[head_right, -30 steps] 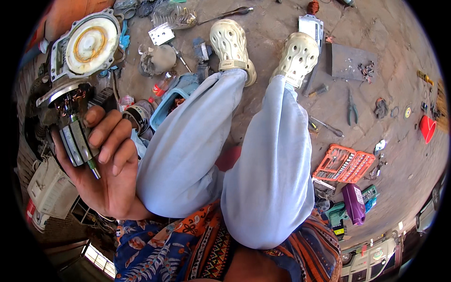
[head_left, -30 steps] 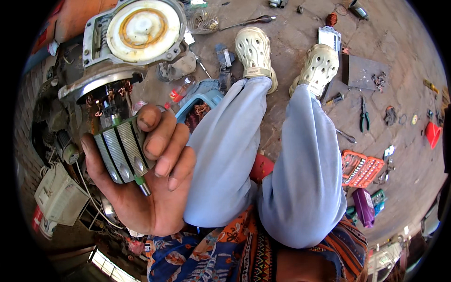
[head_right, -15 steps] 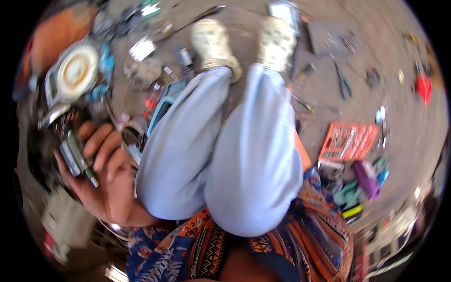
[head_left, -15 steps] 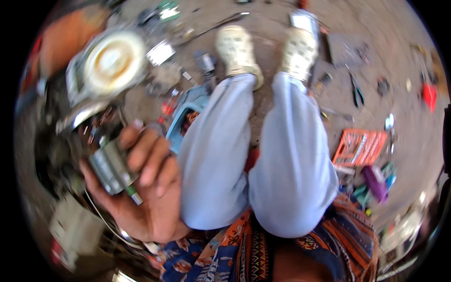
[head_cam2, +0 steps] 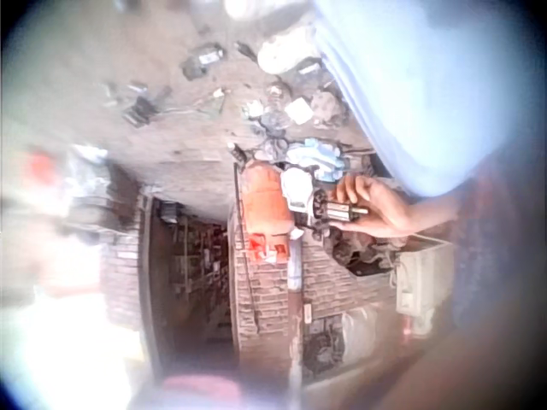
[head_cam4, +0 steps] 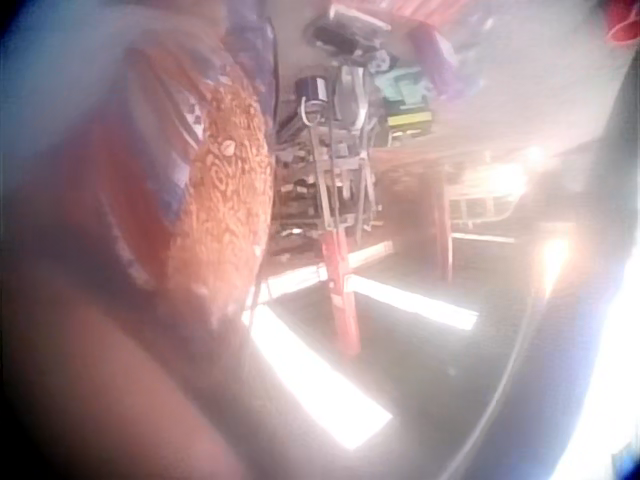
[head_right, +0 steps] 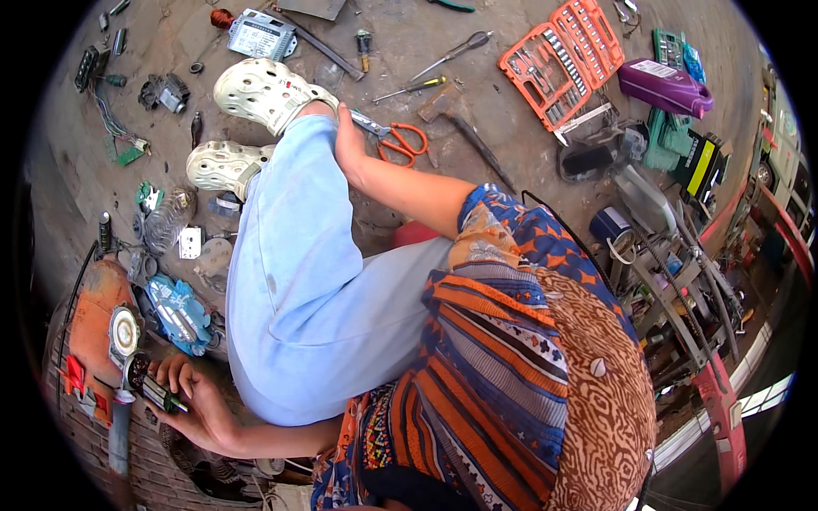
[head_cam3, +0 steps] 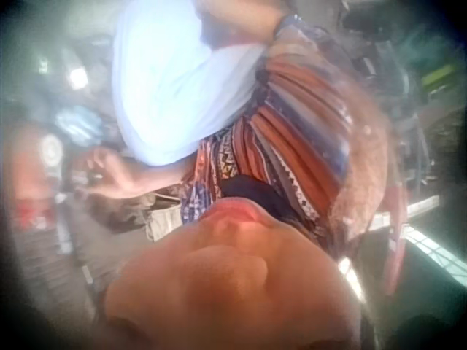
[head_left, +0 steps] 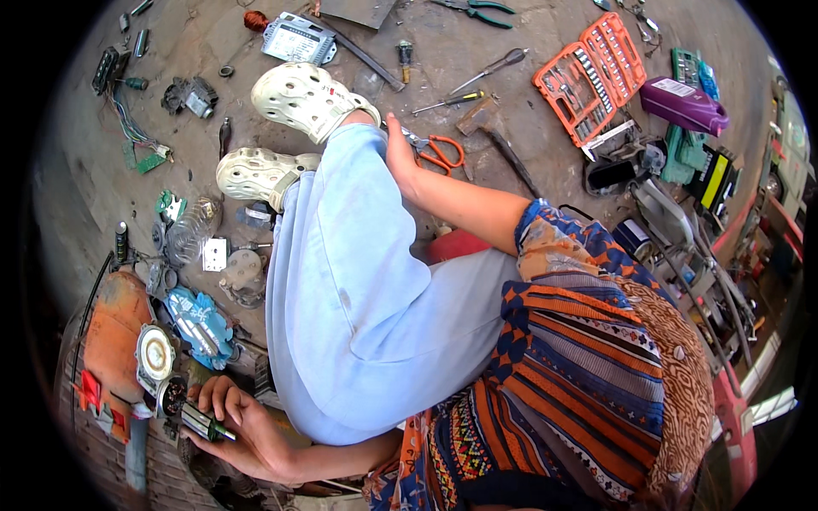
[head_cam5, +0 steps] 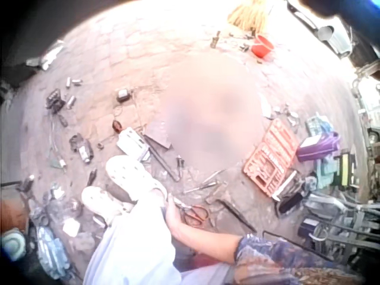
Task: The person sits on the floor and uses a hammer to repeatedly strike a small cylindrical electronic component held in the left hand. The person continues striking the component throughout the clip, occasionally adjusting its position.
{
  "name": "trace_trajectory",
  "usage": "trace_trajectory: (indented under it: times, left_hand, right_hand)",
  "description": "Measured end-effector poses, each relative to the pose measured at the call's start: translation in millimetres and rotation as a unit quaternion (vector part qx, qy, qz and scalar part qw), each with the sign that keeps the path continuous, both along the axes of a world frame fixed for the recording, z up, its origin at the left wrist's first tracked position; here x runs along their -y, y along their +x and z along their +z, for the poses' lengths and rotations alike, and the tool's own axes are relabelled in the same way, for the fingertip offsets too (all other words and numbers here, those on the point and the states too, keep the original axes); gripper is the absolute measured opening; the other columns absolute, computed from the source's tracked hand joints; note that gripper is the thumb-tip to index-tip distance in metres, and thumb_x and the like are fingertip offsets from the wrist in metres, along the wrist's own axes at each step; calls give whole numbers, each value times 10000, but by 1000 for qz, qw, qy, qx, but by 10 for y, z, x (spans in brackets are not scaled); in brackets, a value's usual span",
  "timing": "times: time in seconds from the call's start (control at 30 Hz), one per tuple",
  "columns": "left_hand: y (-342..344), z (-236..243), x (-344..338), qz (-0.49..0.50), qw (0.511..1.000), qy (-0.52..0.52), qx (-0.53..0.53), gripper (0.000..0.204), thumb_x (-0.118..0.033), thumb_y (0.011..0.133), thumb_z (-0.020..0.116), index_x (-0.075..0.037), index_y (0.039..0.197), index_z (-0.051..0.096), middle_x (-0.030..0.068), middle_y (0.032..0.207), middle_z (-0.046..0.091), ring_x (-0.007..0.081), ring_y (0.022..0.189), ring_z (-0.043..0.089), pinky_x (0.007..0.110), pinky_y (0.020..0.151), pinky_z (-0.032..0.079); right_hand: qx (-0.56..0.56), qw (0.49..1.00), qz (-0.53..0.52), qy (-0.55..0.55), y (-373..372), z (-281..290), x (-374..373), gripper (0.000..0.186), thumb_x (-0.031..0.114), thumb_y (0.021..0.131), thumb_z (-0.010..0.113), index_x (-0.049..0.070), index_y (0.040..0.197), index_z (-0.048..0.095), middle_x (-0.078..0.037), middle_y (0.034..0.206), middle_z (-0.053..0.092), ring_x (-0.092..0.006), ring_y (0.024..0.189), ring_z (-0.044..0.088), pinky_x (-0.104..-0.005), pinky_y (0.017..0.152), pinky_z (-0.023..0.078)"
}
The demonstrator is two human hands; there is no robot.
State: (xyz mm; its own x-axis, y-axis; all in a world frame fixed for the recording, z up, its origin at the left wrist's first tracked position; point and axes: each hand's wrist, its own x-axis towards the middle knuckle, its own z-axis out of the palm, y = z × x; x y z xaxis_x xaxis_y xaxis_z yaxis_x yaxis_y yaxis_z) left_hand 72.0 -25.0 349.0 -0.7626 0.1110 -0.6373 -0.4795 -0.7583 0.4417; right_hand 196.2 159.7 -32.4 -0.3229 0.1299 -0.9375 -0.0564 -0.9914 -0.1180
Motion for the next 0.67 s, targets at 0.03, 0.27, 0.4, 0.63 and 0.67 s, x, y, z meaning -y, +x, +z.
trace_trajectory:
  times: [0.03, 0.27, 0.4, 0.63, 0.67]
  left_hand:
    - [27, 45, 12, -2, 1000, -9, 2, 414, -83, 831, 651, -7, 1171, 428, 31, 870, 370, 129, 737, 346, 253, 605, 279]
    - [106, 99, -162, -25, 1000, 14, -6, 393, -69, 824, 649, -16, 1138, 418, 35, 881, 377, 130, 737, 346, 254, 611, 282]
    - [108, 90, -230, -32, 999, 19, -16, 377, -80, 836, 640, -1, 1128, 415, 41, 893, 378, 141, 758, 355, 262, 620, 295]
    - [59, 51, -164, -37, 999, 10, -4, 357, -111, 868, 621, 18, 1129, 415, 54, 906, 385, 157, 790, 365, 272, 631, 312]
    - [50, 47, -159, -51, 999, 11, -13, 359, -120, 876, 616, 12, 1143, 416, 55, 909, 390, 161, 794, 366, 271, 642, 320]
  right_hand:
    - [-20, 1000, -10, -20, 65, 138, 48, 829, 616, 910, 351, -95, 1337, 366, -212, 1249, 529, -273, 1100, 563, -388, 953, 439]
    - [-70, 997, 37, 23, 458, 51, 35, 655, 552, 934, 397, 7, 1292, 452, -153, 1247, 548, -241, 1136, 538, -365, 954, 434]
    - [-33, 999, -18, 20, -12, -254, 86, 723, 562, 912, 425, -35, 1320, 420, -187, 1252, 539, -274, 1121, 547, -363, 979, 416]
    - [-93, 996, 4, 1, 106, -119, -12, 843, 624, 879, 426, -71, 1353, 371, -219, 1272, 521, -265, 1156, 542, -397, 969, 438]
    - [-119, 993, -5, -17, 95, -180, -49, 844, 631, 872, 436, -33, 1384, 346, -209, 1324, 480, -273, 1174, 534, -408, 997, 420]
